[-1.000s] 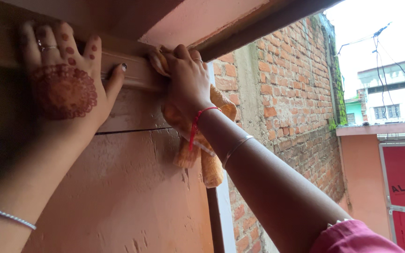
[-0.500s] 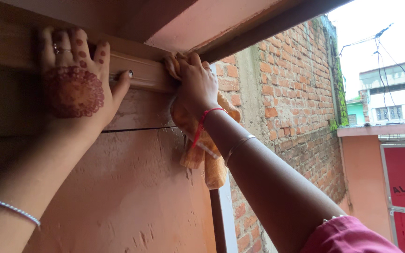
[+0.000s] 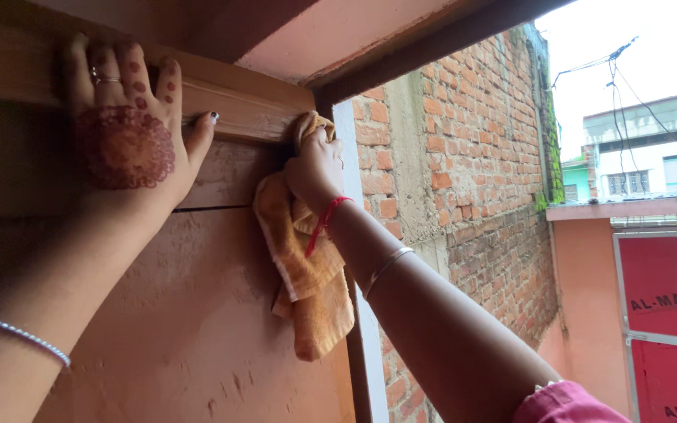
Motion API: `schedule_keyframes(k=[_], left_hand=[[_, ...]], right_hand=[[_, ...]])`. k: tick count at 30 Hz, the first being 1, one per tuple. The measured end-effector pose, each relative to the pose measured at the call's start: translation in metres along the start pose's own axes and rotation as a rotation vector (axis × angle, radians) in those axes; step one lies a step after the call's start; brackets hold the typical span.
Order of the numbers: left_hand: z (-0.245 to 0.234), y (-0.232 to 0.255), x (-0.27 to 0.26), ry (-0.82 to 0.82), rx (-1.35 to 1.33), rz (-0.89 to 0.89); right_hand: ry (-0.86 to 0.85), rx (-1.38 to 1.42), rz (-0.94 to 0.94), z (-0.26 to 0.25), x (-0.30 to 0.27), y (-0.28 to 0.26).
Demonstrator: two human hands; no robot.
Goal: The person wipes the upper frame and the outer surface of a wooden door with a cloth, covering the main panel, the handle, and the latch area.
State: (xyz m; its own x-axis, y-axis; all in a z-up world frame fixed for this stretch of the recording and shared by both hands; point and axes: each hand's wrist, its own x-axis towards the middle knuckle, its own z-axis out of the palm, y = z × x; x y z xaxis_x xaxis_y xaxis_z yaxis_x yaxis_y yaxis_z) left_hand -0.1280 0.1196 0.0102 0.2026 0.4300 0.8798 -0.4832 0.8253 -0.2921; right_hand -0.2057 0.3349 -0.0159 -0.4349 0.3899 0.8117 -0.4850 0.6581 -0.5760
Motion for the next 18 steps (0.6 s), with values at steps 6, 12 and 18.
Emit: schedule_keyframes(k=[6, 12, 18], left_hand=[[-0.007, -0.007, 0.0, 0.035, -0.038, 0.024], [-0.011, -0.004, 0.002, 0.025, -0.088, 0.009], [-0.009, -0.003, 0.001, 0.047, -0.12, 0.001]], right_hand=[[0.009, -0.028, 0.153, 0.001, -0.016, -0.02], [0.021, 0.004, 0.259, 0.008, -0.023, -0.033], [-0.023, 0.137, 0.406, 0.009, -0.037, -0.056]])
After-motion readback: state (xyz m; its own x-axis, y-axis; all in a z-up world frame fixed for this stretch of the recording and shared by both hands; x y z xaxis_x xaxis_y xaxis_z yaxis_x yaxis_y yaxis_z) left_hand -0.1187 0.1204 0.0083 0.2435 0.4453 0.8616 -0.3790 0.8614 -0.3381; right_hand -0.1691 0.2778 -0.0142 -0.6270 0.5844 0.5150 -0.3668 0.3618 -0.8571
